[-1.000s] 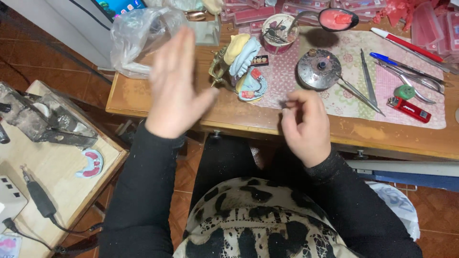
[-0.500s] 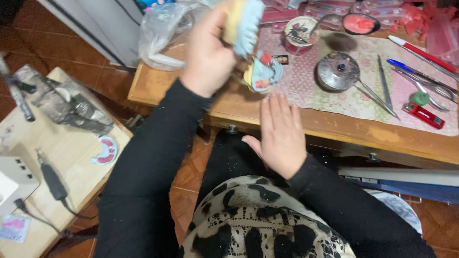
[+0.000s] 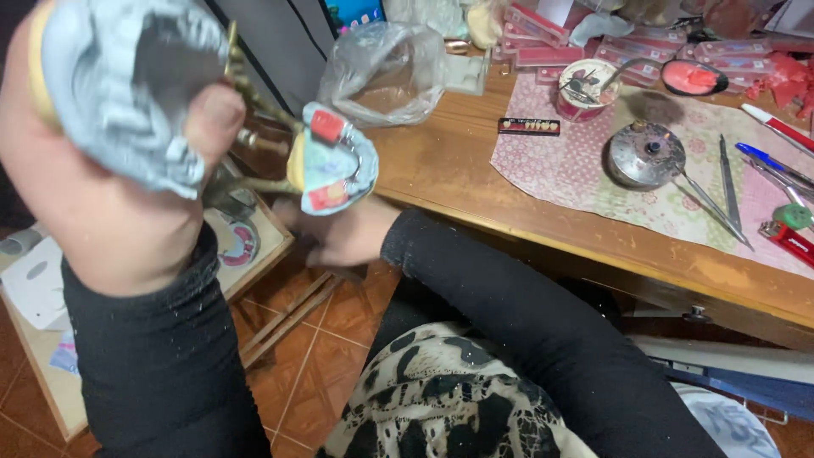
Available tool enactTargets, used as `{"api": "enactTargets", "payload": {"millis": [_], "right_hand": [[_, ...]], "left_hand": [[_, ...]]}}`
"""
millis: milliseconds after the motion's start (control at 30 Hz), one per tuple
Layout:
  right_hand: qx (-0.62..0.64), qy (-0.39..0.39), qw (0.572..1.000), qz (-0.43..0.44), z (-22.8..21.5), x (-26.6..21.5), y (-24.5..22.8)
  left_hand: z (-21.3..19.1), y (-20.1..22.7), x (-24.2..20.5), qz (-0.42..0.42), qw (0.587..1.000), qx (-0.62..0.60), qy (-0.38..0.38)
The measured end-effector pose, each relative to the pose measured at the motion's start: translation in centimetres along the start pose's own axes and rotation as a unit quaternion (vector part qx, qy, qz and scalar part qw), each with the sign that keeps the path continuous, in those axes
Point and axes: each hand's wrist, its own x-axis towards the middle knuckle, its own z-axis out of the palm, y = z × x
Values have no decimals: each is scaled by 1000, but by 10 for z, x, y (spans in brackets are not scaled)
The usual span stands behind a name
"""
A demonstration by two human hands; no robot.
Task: The person handles a small pink object and a dental articulator with a denture model. They manipulate the small object with both hands, then open the articulator to place the object inside the denture. The person closes the articulator and continues to adjust the small object within the model.
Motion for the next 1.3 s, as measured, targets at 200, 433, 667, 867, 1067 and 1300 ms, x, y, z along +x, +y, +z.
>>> {"api": "enactTargets", "payload": {"millis": [200,433,667,867,1067,1300], "right_hand": [[79,53,995,18,21,-45,25],[135,254,955,-69,-74,-155,26],[46,297,954,-10,-80,-215,56],[53,353,934,29,-81,-226,62],[249,342,906,7,-67,-236,68],[294,384,875,18,-61,-241,69]], "left_hand": [[23,3,4,-41,999,-25,20],[98,-53,-11,-117,980,-135,-84],[198,-77,7,-57,946,-223,-226],[230,-75,23,60,959,45,-272],[230,-58,28,218,940,97,-243],[231,-51,29,315,913,118,-232]]}}
